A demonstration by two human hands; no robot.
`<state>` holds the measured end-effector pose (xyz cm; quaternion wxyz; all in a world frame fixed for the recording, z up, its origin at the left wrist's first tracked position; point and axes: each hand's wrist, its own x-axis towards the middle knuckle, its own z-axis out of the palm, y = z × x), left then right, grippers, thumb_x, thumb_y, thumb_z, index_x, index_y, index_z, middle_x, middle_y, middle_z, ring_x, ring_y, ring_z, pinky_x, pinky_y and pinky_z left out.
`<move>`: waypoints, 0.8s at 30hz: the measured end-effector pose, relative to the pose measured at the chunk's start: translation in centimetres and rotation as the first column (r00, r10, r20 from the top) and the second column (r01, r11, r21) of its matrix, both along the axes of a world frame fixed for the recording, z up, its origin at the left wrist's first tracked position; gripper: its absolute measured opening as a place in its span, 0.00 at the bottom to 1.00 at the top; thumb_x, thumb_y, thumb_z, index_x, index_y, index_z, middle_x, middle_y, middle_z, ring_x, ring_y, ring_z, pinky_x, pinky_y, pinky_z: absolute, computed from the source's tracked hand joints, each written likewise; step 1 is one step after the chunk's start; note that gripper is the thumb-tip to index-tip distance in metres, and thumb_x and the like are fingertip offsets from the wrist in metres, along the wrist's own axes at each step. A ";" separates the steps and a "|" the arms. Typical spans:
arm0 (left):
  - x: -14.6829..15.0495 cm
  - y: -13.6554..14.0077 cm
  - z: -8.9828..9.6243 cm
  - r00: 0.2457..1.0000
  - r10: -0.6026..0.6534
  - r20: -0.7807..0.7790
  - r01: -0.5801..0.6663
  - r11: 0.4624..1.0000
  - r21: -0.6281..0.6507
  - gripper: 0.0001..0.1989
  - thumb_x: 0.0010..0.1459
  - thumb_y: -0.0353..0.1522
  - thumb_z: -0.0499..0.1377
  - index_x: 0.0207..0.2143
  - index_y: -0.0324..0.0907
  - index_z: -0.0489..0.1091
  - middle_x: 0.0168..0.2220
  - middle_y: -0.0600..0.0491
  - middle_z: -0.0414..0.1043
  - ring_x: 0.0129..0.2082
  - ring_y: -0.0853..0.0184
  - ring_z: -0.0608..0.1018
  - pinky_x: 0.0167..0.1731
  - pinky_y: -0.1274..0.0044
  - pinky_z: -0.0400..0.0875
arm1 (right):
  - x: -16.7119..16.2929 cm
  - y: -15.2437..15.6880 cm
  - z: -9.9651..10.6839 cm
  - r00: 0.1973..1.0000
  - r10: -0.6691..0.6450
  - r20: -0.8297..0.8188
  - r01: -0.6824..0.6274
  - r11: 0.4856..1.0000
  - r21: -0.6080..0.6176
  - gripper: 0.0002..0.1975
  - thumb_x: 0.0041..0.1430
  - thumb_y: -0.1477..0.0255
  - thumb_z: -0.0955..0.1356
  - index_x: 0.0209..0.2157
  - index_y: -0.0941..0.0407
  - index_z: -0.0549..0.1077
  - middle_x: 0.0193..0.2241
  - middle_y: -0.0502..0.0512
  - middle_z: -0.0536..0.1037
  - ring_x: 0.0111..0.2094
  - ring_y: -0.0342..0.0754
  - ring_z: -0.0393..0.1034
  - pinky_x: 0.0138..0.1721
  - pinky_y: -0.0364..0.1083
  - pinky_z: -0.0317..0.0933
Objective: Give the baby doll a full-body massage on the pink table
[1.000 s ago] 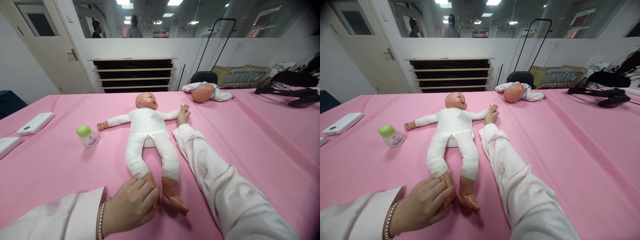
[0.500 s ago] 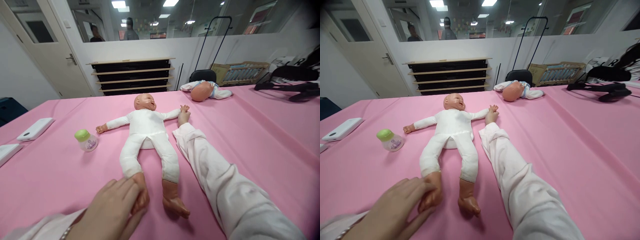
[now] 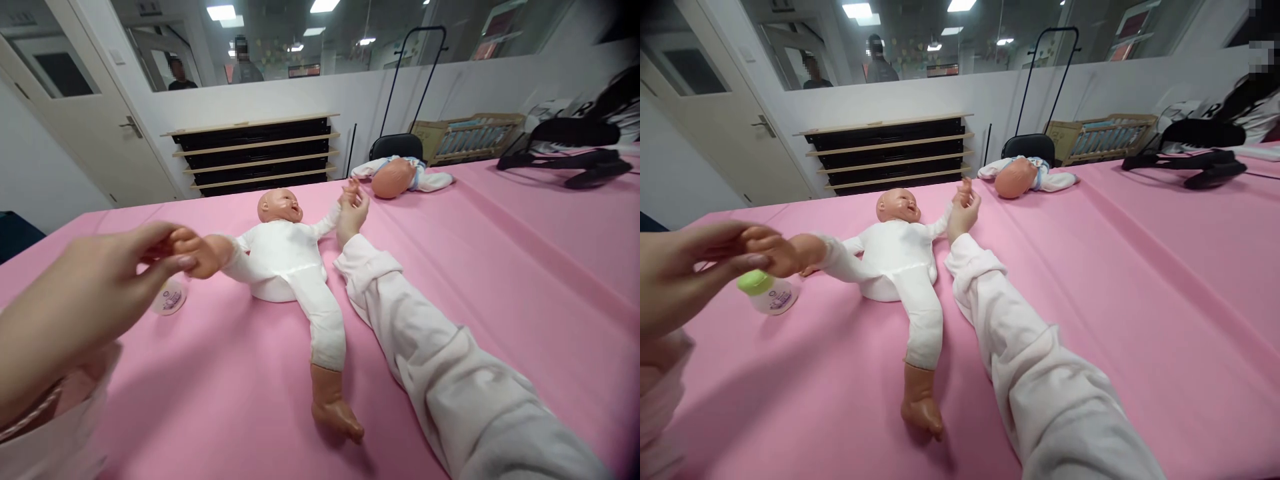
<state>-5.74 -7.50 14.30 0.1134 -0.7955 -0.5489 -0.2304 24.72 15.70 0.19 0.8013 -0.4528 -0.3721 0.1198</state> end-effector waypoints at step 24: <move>8.1 2.3 -10.1 0.772 -0.575 -0.272 0.630 0.748 0.208 0.15 0.57 0.20 0.48 0.46 0.36 0.63 0.46 0.46 0.69 0.42 0.63 0.72 0.38 0.72 0.68 | -4.1 -2.7 -2.8 0.693 0.391 0.605 -0.399 0.908 -0.130 0.16 0.55 0.67 0.65 0.46 0.55 0.70 0.47 0.55 0.72 0.49 0.49 0.64 0.54 0.51 0.54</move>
